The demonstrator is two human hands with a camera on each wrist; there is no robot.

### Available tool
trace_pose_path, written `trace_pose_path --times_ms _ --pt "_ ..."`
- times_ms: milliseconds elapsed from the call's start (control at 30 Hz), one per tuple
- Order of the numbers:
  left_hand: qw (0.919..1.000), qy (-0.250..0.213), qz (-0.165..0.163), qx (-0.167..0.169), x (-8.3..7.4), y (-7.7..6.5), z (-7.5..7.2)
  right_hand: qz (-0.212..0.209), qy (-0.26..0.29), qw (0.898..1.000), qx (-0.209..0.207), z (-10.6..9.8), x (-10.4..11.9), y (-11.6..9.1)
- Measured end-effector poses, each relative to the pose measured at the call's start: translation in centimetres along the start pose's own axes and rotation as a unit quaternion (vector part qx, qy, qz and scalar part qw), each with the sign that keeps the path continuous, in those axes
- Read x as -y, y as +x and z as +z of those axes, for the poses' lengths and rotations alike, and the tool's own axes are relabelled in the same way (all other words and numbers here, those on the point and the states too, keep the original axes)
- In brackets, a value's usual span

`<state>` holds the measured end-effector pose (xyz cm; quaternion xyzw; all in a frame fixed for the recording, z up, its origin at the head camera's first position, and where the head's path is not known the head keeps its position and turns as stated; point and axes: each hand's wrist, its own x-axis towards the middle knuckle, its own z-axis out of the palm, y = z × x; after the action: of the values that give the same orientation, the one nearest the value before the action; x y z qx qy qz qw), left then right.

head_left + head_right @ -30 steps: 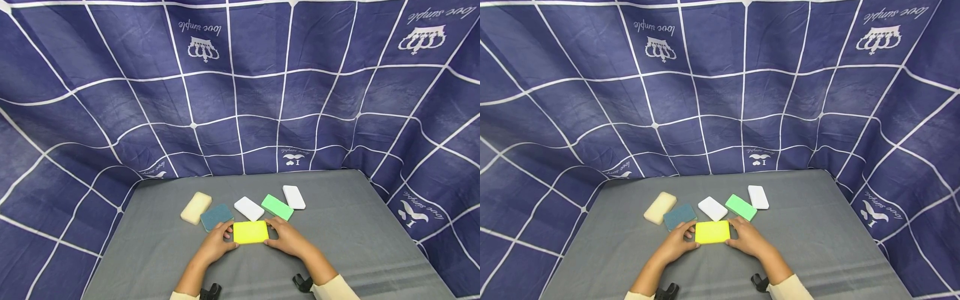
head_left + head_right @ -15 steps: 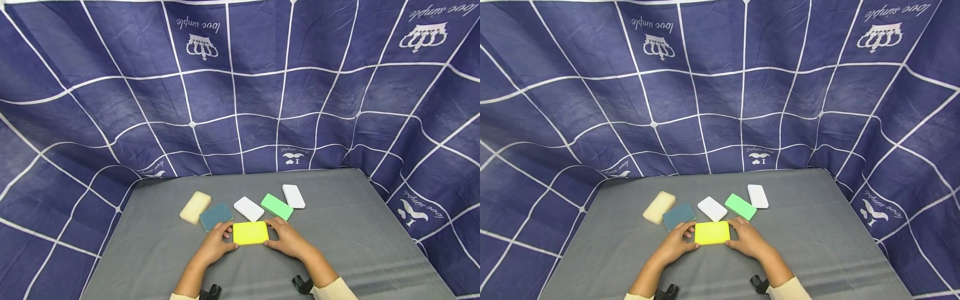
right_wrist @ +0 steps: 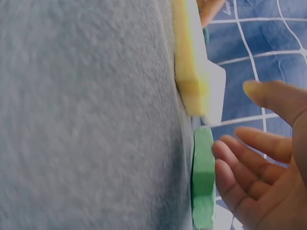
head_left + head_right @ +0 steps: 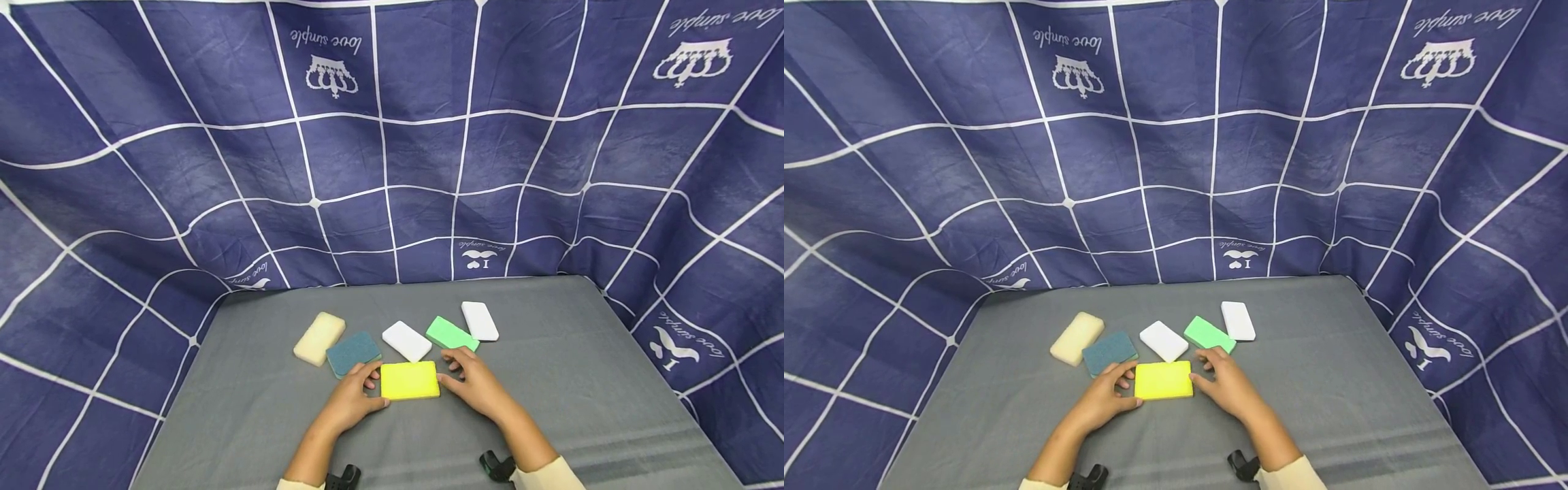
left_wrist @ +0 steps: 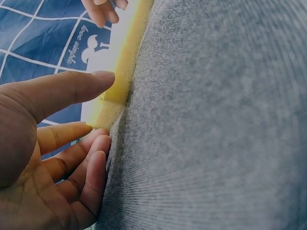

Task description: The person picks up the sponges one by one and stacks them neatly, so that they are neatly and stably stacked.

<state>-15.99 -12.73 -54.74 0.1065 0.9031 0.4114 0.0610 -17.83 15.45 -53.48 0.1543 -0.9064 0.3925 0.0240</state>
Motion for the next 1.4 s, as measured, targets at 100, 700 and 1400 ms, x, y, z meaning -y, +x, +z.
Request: trace_pose_path --times_ms 100,700,1400 --pt "1.0 -0.002 -0.002 0.001 0.0 0.0 0.0 0.009 0.008 0.999 -0.043 -0.4 -0.3 0.2" --pt "1.0 -0.005 0.002 0.001 0.0 -0.1 0.0 0.02 -0.014 0.998 -0.05 0.0 0.5 1.2" --pt "1.0 0.001 0.0 0.001 -0.1 0.0 -0.1 0.012 -0.108 0.993 -0.044 2.9 1.3 3.0"
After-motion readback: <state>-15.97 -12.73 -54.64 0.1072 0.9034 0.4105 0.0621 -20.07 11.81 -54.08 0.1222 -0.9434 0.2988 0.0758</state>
